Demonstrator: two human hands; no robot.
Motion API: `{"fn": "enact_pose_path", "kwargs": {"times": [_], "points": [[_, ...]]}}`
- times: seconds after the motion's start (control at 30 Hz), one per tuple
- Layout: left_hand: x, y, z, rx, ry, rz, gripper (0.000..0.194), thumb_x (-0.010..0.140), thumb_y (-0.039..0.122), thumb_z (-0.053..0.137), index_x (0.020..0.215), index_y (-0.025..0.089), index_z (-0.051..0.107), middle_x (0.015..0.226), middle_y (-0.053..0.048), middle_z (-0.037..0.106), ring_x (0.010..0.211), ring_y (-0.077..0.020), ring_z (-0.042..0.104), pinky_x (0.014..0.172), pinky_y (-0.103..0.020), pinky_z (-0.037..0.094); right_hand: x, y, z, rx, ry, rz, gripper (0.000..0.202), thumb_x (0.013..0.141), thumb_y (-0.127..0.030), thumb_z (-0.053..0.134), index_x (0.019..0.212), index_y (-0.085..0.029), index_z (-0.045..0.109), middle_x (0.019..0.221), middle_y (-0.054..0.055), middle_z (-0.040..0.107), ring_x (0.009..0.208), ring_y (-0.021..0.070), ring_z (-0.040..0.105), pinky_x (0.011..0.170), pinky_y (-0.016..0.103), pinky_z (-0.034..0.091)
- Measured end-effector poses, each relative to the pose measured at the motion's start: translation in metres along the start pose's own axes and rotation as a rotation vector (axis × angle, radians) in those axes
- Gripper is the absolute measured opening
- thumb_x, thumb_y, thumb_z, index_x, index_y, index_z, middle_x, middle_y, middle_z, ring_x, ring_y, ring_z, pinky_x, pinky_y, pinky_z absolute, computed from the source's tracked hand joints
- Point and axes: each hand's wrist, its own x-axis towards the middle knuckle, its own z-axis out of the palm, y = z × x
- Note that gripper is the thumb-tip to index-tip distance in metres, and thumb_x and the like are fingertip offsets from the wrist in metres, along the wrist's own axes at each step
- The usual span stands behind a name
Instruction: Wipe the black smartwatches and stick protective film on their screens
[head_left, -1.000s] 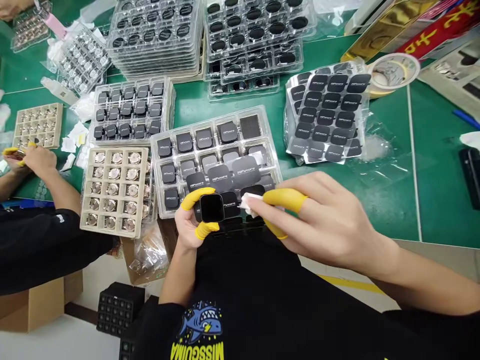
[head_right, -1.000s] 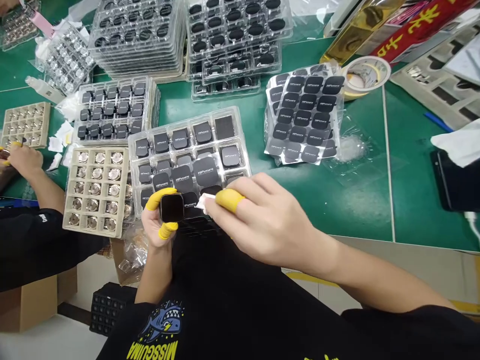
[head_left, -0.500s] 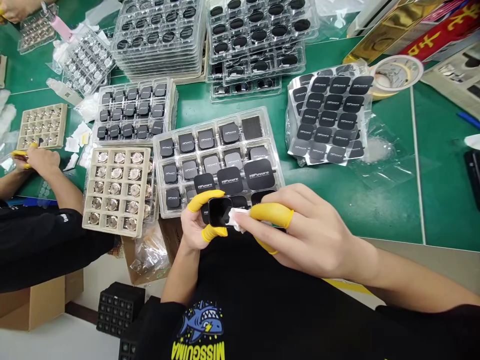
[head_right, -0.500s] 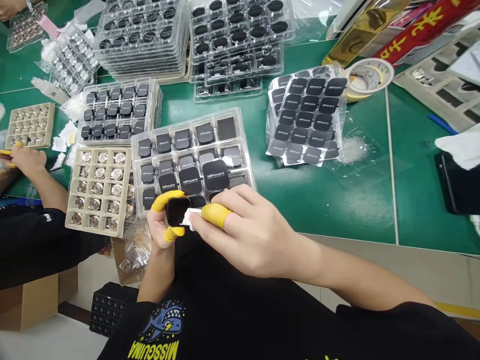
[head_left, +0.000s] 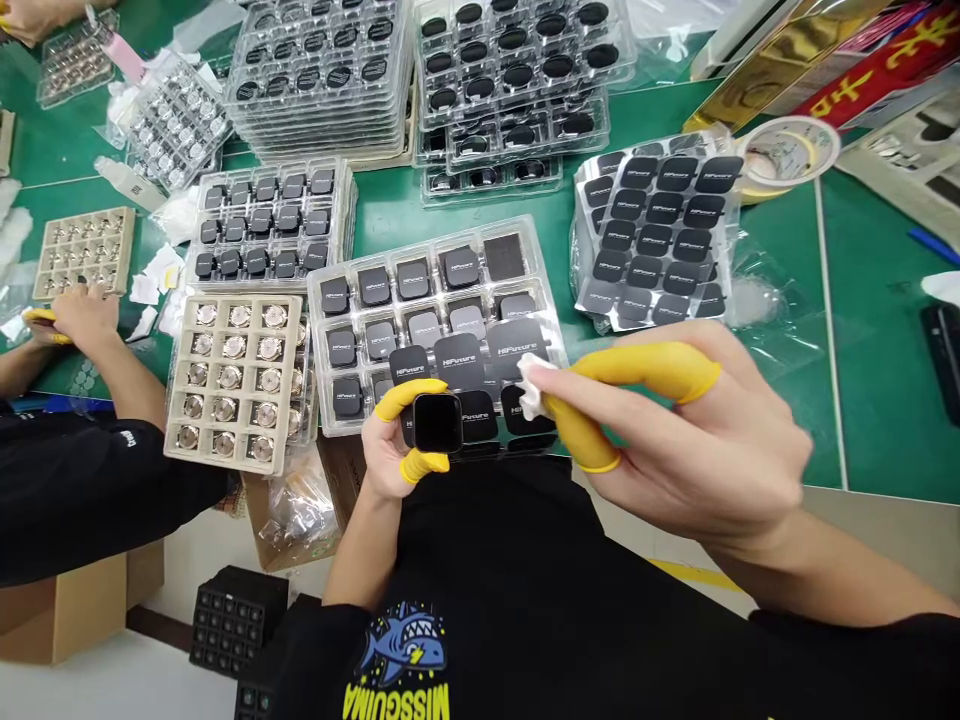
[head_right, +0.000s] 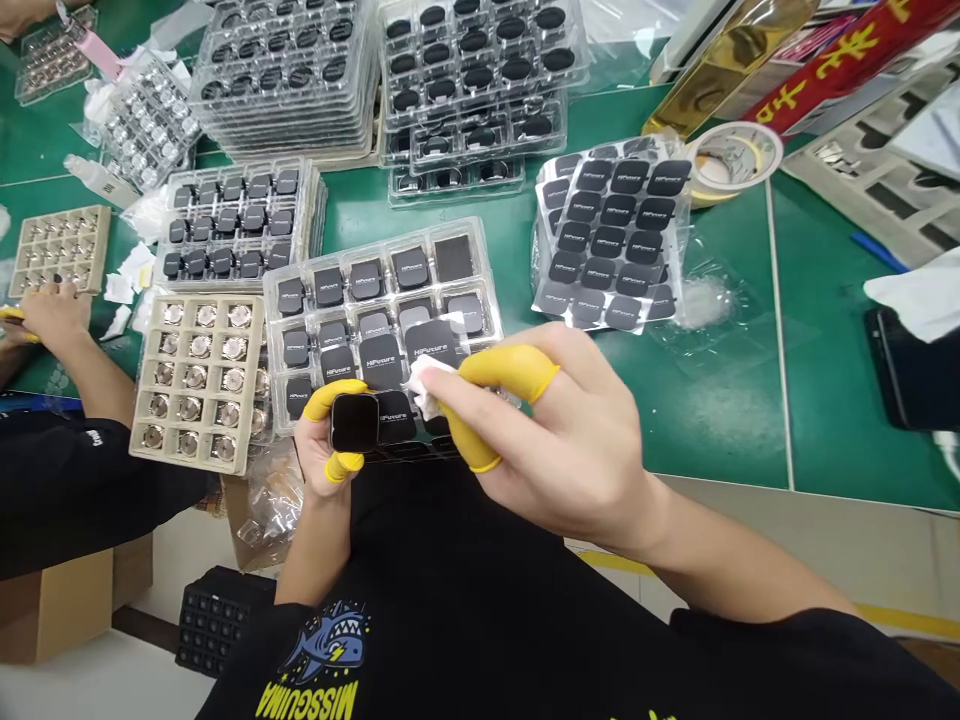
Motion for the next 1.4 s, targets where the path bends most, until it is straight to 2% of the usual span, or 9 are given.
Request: {"fn": "enact_pose_path", "kwargs": {"times": [0.17, 0.37, 0.6, 0.73, 0.8, 0.87, 0.93, 1.07, 1.4], "points": [[0.0, 0.001, -0.001, -0.03, 0.004, -0.007, 0.073, 0.075, 0.076, 0.102, 0.125, 0.024, 0.09, 0.107, -0.009, 0.091, 0.089, -0.0252, 0.089, 0.081, -0.032, 0.072, -0.023, 0.036, -0.006, -0.143, 0.098, 0.083, 0.043, 0.097, -0.007, 0.088, 0.132, -0.033, 0.086, 0.1, 0.007, 0.083, 0.084, 0.0252, 0.068, 0.072, 0.04, 0.056], [-0.007, 0.004, -0.011, -0.027, -0.013, -0.03, 0.071, 0.073, 0.068, 0.107, 0.126, 0.023, 0.09, 0.107, -0.01, 0.091, 0.089, -0.0257, 0.089, 0.082, -0.032, 0.072, -0.129, 0.133, -0.006, -0.191, -0.165, 0.234, 0.011, 0.088, -0.024, 0.097, 0.094, -0.03, 0.092, 0.063, 0.001, 0.065, 0.051, 0.0198, 0.053, 0.049, 0.037, 0.027], [-0.007, 0.006, -0.005, 0.012, -0.042, -0.004, 0.067, 0.076, 0.07, 0.104, 0.122, 0.022, 0.093, 0.1, -0.01, 0.093, 0.082, -0.0221, 0.088, 0.075, -0.027, 0.07, -0.182, 0.182, 0.005, -0.188, -0.061, 0.325, 0.036, 0.076, -0.023, 0.098, 0.053, -0.027, 0.071, 0.038, -0.003, 0.044, 0.037, 0.0132, 0.031, 0.047, 0.036, 0.015], [-0.005, 0.007, -0.003, 0.096, -0.033, 0.002, 0.072, 0.072, 0.076, 0.104, 0.115, 0.019, 0.094, 0.095, -0.011, 0.092, 0.077, -0.023, 0.088, 0.071, -0.028, 0.071, -0.169, 0.16, 0.004, -0.221, 0.095, 0.385, 0.025, 0.081, -0.041, 0.1, 0.072, -0.025, 0.083, 0.049, -0.001, 0.051, 0.046, 0.0155, 0.032, 0.046, 0.034, 0.022], [-0.007, 0.005, -0.003, 0.123, -0.043, 0.015, 0.072, 0.072, 0.076, 0.104, 0.115, 0.02, 0.094, 0.095, -0.01, 0.092, 0.076, -0.0233, 0.088, 0.07, -0.028, 0.071, -0.148, 0.124, 0.001, -0.195, 0.166, 0.444, 0.026, 0.094, -0.046, 0.092, 0.108, -0.024, 0.091, 0.074, 0.007, 0.072, 0.059, 0.0217, 0.055, 0.051, 0.035, 0.041], [-0.009, 0.003, -0.003, 0.149, -0.06, 0.037, 0.071, 0.071, 0.075, 0.105, 0.115, 0.02, 0.094, 0.098, -0.011, 0.092, 0.079, -0.0253, 0.09, 0.071, -0.029, 0.072, -0.119, 0.079, 0.001, 0.008, 0.157, 0.587, 0.043, 0.107, -0.038, 0.082, 0.149, -0.028, 0.081, 0.119, 0.015, 0.084, 0.099, 0.0291, 0.079, 0.078, 0.04, 0.063], [-0.012, 0.002, -0.003, 0.178, -0.081, 0.06, 0.071, 0.071, 0.073, 0.106, 0.118, 0.021, 0.094, 0.1, -0.011, 0.093, 0.083, -0.0275, 0.091, 0.075, -0.032, 0.074, -0.089, 0.038, 0.005, 0.318, 0.058, 0.626, 0.051, 0.112, -0.039, 0.077, 0.162, -0.032, 0.07, 0.136, 0.013, 0.082, 0.12, 0.0297, 0.08, 0.099, 0.046, 0.068], [-0.014, 0.003, -0.005, 0.211, -0.162, 0.074, 0.07, 0.077, 0.073, 0.102, 0.125, 0.023, 0.093, 0.105, -0.012, 0.093, 0.09, -0.0288, 0.091, 0.083, -0.035, 0.075, -0.055, 0.002, 0.024, 0.527, 0.021, 0.548, 0.048, 0.111, -0.043, 0.082, 0.156, -0.029, 0.073, 0.131, 0.01, 0.084, 0.109, 0.026, 0.081, 0.098, 0.045, 0.072], [-0.012, 0.001, -0.008, 0.273, -0.249, 0.216, 0.065, 0.084, 0.06, 0.103, 0.139, 0.027, 0.088, 0.11, -0.01, 0.092, 0.092, -0.0274, 0.09, 0.086, -0.034, 0.074, -0.057, 0.004, 0.037, 0.686, 0.061, 0.787, 0.042, 0.107, -0.05, 0.086, 0.14, -0.024, 0.079, 0.114, 0.007, 0.085, 0.094, 0.0205, 0.08, 0.09, 0.037, 0.072]]}}
